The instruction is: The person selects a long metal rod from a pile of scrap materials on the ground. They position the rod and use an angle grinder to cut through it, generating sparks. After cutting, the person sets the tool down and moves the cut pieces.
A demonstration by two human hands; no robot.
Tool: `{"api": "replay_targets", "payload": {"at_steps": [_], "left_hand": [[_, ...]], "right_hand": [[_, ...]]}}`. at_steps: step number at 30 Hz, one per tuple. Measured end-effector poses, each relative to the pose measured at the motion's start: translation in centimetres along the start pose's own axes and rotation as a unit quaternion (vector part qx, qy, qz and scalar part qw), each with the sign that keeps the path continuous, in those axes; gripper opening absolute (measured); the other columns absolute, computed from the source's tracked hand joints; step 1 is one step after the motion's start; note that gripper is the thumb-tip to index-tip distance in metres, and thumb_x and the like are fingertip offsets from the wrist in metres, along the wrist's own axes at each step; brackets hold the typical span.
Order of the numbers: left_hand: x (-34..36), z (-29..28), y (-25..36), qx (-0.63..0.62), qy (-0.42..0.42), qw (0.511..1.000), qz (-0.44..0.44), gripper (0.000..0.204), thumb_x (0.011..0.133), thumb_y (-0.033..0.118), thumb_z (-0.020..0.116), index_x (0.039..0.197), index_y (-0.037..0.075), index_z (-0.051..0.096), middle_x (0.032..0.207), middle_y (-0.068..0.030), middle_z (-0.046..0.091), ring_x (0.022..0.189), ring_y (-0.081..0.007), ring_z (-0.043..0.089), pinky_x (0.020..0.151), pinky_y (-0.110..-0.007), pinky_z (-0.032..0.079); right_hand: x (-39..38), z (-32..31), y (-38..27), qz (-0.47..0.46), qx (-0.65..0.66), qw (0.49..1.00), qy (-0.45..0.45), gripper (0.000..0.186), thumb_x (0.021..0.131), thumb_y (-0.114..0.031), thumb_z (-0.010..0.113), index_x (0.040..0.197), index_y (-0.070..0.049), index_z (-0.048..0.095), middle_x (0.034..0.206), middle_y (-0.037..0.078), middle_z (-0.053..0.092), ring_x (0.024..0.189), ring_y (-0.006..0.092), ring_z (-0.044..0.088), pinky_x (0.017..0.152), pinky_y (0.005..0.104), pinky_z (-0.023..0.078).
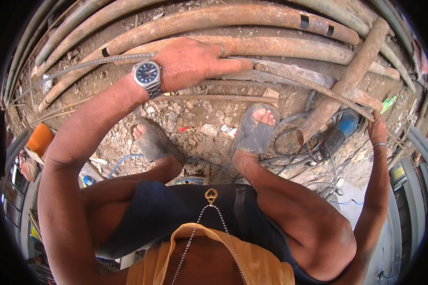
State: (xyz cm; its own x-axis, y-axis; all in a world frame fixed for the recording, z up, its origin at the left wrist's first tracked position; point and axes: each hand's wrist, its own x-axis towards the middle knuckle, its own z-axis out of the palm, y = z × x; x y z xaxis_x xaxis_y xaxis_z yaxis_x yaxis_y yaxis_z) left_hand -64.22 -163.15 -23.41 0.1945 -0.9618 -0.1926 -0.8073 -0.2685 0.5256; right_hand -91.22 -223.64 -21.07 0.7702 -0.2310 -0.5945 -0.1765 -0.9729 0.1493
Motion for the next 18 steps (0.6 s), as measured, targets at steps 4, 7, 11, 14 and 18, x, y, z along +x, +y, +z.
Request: {"api": "replay_targets", "payload": {"at_steps": [4, 7, 11, 14, 18], "left_hand": [[0.0, -0.4, 0.0, -0.025, -0.011, 1.0, -0.001, 0.064, 0.09, 0.007, 0.049, 0.144, 0.039, 0.042, 0.12, -0.012, 0.063, 0.076, -0.0303, 0.069, 0.062, -0.04, 0.056], [0.1, -0.5, -0.1, -0.03, -0.013, 0.999, -0.006, 0.065, 0.089, 0.007, 0.048, 0.144, 0.039, 0.042, 0.119, -0.0134, 0.062, 0.074, -0.0318, 0.068, 0.061, -0.041, 0.055], [0.7, -1.6, 0.4, -0.047, -0.025, 0.999, -0.004, 0.065, 0.086, 0.003, 0.051, 0.142, 0.035, 0.045, 0.119, -0.0135, 0.063, 0.07, -0.0313, 0.068, 0.058, -0.041, 0.055], [0.8, -2.1, -0.1, -0.055, -0.01, 0.998, -0.002, 0.065, 0.083, 0.001, 0.052, 0.139, 0.033, 0.048, 0.118, -0.0151, 0.063, 0.068, -0.0315, 0.069, 0.057, -0.043, 0.056], [2.1, -3.5, -0.5, -0.032, -0.028, 0.999, -0.01, 0.071, 0.078, -0.003, 0.057, 0.139, 0.031, 0.05, 0.102, -0.0118, 0.062, 0.067, -0.0313, 0.066, 0.056, -0.041, 0.054]], "right_hand": [[-0.1, -0.7, -0.9, -0.002, -0.021, 1.0, -0.011, 0.021, 0.094, -0.012, 0.058, 0.114, -0.006, 0.057, 0.108, 0.021, 0.062, 0.105, 0.0431, 0.059, 0.087, 0.0474, 0.049], [-0.6, -1.5, -1.5, -0.05, -0.008, 0.999, 0.016, 0.027, 0.095, -0.013, 0.057, 0.121, -0.008, 0.058, 0.119, 0.019, 0.059, 0.113, 0.0409, 0.056, 0.094, 0.0452, 0.047], [-2.4, -2.3, -1.6, -0.046, -0.036, 0.998, 0.038, 0.05, 0.098, -0.022, 0.054, 0.147, -0.015, 0.045, 0.14, 0.019, 0.052, 0.124, 0.0401, 0.051, 0.105, 0.0442, 0.043], [-4.0, -4.2, -2.8, -0.018, -0.106, 0.99, 0.096, 0.046, 0.097, -0.026, 0.056, 0.141, -0.017, 0.052, 0.135, 0.012, 0.056, 0.117, 0.0342, 0.055, 0.098, 0.0423, 0.046], [-8.3, -4.9, -3.8, 0.131, -0.142, 0.975, 0.113, 0.039, 0.097, -0.04, 0.057, 0.131, -0.021, 0.061, 0.124, 0.01, 0.059, 0.109, 0.0324, 0.057, 0.088, 0.0432, 0.05]]}}
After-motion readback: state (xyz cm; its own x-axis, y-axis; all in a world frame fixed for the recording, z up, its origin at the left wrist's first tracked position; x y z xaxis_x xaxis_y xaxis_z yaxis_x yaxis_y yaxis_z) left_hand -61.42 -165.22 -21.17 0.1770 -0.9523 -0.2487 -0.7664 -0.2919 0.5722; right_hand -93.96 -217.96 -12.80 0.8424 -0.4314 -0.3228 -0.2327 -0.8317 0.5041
